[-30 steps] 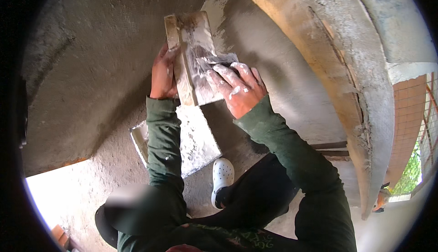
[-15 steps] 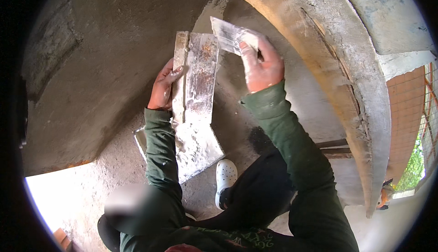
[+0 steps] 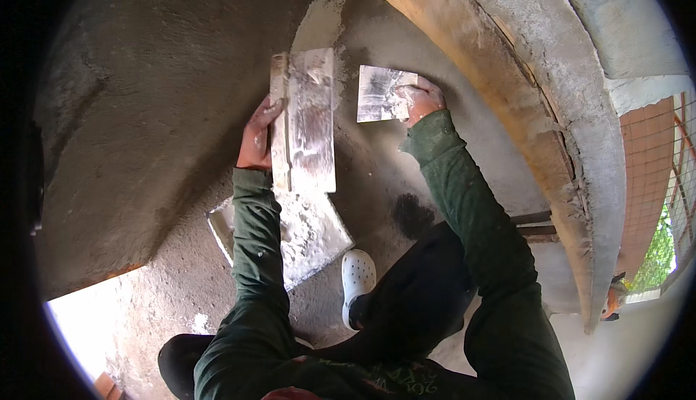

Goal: The person scoops plaster from a hawk with a trowel and applies it to a curved wall section, smoothing the surface repeatedly. The person works while seated on the floor, spreading plaster in overlapping strokes.

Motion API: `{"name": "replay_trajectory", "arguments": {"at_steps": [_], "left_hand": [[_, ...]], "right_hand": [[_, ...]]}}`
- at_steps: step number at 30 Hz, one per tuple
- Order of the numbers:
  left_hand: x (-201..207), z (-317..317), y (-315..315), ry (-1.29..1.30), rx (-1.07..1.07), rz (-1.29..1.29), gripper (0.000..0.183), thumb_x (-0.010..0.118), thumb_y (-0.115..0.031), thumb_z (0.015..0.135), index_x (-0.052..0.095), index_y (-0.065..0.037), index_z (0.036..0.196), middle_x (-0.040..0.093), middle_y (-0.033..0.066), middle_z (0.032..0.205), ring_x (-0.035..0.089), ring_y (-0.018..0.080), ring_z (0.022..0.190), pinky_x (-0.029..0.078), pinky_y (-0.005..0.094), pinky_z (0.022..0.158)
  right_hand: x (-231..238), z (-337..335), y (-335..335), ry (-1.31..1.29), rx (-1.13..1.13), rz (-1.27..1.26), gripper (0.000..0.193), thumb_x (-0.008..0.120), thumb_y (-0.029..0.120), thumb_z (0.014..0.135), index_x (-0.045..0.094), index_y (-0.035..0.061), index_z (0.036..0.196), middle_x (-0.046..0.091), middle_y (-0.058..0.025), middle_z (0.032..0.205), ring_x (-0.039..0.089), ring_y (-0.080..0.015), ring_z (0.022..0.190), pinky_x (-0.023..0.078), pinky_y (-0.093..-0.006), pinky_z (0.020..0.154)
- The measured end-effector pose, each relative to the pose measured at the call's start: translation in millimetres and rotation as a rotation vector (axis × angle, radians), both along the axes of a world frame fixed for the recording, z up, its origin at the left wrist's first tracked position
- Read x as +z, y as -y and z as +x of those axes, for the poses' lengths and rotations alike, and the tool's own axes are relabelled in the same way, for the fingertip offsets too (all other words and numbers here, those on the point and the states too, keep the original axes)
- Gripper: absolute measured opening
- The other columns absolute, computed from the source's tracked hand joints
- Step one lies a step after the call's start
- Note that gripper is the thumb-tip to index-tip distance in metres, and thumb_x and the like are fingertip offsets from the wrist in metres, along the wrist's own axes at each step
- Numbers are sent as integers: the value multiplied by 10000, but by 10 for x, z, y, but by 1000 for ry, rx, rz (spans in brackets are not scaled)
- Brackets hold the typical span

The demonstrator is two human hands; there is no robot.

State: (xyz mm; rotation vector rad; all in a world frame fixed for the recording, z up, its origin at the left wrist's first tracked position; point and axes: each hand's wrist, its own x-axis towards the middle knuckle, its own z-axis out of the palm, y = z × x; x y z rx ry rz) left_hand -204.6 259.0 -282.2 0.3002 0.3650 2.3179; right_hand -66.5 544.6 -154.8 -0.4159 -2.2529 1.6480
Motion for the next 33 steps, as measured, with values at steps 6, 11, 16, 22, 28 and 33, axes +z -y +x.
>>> {"name": "replay_trajectory", "arguments": {"at_steps": [6, 11, 16, 22, 28, 33], "left_hand": [[-674, -231, -294, 35, 111, -332, 262, 527, -146, 944, 605, -5, 1150, 653, 94, 1047, 648, 179, 929, 549, 293, 838], [-1228, -46, -830, 87, 57, -522, 190, 554, -198, 940, 632, -71, 1059, 638, 20, 901, 613, 193, 761, 555, 300, 736], [-2068, 164, -1337, -317, 171, -879, 227, 758, -85, 777, 695, -28, 987, 712, 128, 941, 705, 267, 872, 588, 410, 753], [-2333, 455, -1924, -445, 279, -914, 205, 714, -38, 729, 685, -43, 932, 703, 185, 865, 693, 393, 839, 569, 445, 681], [-2849, 424, -2174, -501, 407, -1008, 192, 683, -80, 736, 669, -22, 919, 684, 196, 844, 674, 388, 796, 541, 460, 646], [-2196, 564, -2537, -61, 211, -834, 320, 630, -140, 804, 627, 90, 1027, 662, 175, 825, 641, 292, 720, 512, 456, 613]], "right_hand": [[223, 159, 762, 480, 107, 350, 252, 546, -16, 933, 644, -33, 1164, 731, -103, 1002, 692, -156, 877, 562, -326, 788], [395, 463, 1403, 526, 326, 877, 393, 577, 131, 925, 577, -26, 1285, 687, -263, 1082, 669, -426, 988, 530, -446, 874], [495, 410, 1740, 637, 495, 855, 255, 567, 84, 885, 599, 17, 1128, 686, -239, 941, 669, -428, 933, 527, -494, 820], [550, 497, 1710, 578, 562, 851, 120, 569, 39, 867, 547, 13, 982, 659, -223, 837, 666, -428, 859, 518, -503, 755], [618, 436, 1670, 737, 615, 900, 383, 604, 61, 876, 580, 6, 1254, 696, -209, 1069, 668, -408, 992, 550, -467, 847], [604, 551, 1536, 637, 591, 903, 369, 605, 65, 878, 580, 11, 1243, 689, -209, 1083, 660, -404, 1010, 541, -471, 856]]}}
